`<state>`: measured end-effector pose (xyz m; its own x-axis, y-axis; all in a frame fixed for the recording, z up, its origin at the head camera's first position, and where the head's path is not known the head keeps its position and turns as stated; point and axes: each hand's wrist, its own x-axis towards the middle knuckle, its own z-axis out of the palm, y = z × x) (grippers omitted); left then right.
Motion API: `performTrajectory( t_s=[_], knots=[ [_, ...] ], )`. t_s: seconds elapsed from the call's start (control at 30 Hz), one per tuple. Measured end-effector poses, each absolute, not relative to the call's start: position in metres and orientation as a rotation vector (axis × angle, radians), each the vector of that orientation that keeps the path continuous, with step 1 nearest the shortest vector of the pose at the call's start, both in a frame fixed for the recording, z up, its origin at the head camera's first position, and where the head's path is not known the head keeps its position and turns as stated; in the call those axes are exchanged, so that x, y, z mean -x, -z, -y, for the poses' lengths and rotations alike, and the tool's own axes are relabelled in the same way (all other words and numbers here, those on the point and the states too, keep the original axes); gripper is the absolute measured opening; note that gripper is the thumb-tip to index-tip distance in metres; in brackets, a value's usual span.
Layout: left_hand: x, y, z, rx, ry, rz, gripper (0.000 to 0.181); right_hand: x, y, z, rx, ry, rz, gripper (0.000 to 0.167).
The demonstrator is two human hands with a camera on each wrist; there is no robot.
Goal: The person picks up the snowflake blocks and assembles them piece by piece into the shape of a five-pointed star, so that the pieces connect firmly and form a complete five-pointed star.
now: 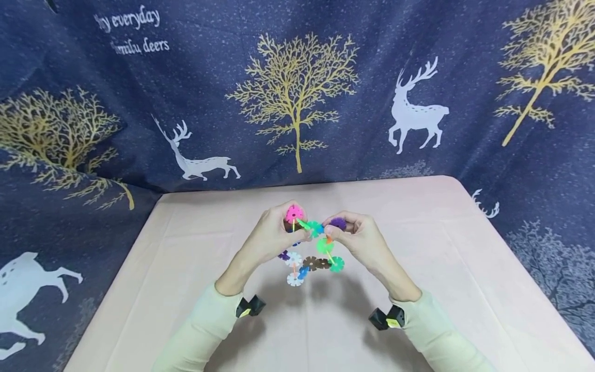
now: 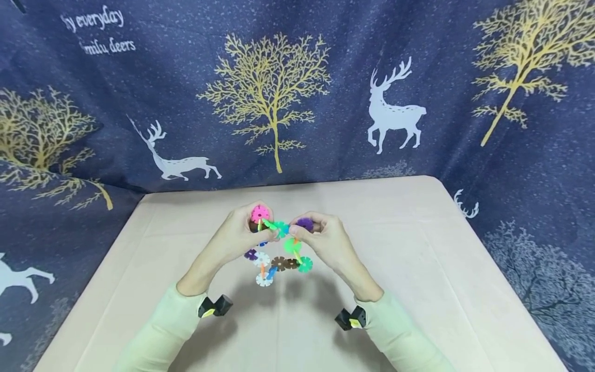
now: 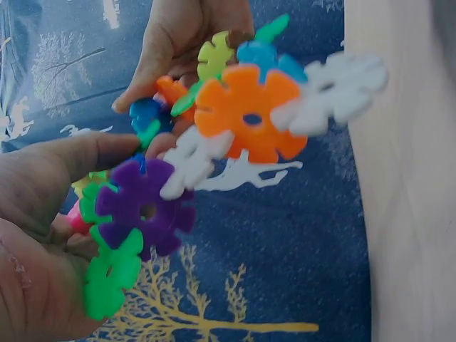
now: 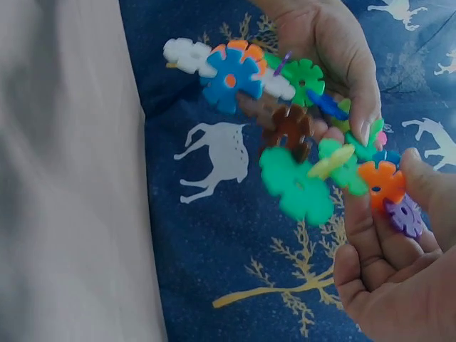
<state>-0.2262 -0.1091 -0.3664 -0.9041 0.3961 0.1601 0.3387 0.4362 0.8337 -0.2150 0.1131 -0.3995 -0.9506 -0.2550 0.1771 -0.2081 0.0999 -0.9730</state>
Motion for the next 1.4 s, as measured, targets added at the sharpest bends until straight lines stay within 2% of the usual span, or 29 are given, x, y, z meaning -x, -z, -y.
performTrajectory(
  t_s=[0.23,0.43,0.6,0.8,1.0,1.4],
  knots=[
    [0.229,0.364,0.113,-0.723,-1.365,-2.622,0.026,0.217,0.402,-0.118,0.510,2.019,-2.282,0.020],
    [0.229,0.367,0.118,-0.795,-1.333,-2.610,0.042,0.220,0.407,-0.121,0.501,2.050,-2.221,0.023],
    [0.229,0.370,0.122,-0.749,-1.363,-2.576,0.055,0.223,0.410,-0.125,0.438,2.063,-2.231,0.025],
    [0.230,0.373,0.130,-0.725,-1.414,-2.543,0.041,0.222,0.408,-0.130,0.368,2.097,-2.261,0.028],
    [0.233,0.381,0.143,-0.695,-1.418,-2.580,0.036,0.225,0.409,-0.130,0.318,2.173,-2.221,0.028],
    [0.235,0.395,0.152,-0.526,-1.816,-2.418,0.019,0.235,0.412,-0.137,0.301,2.189,-2.211,0.031]
  ],
)
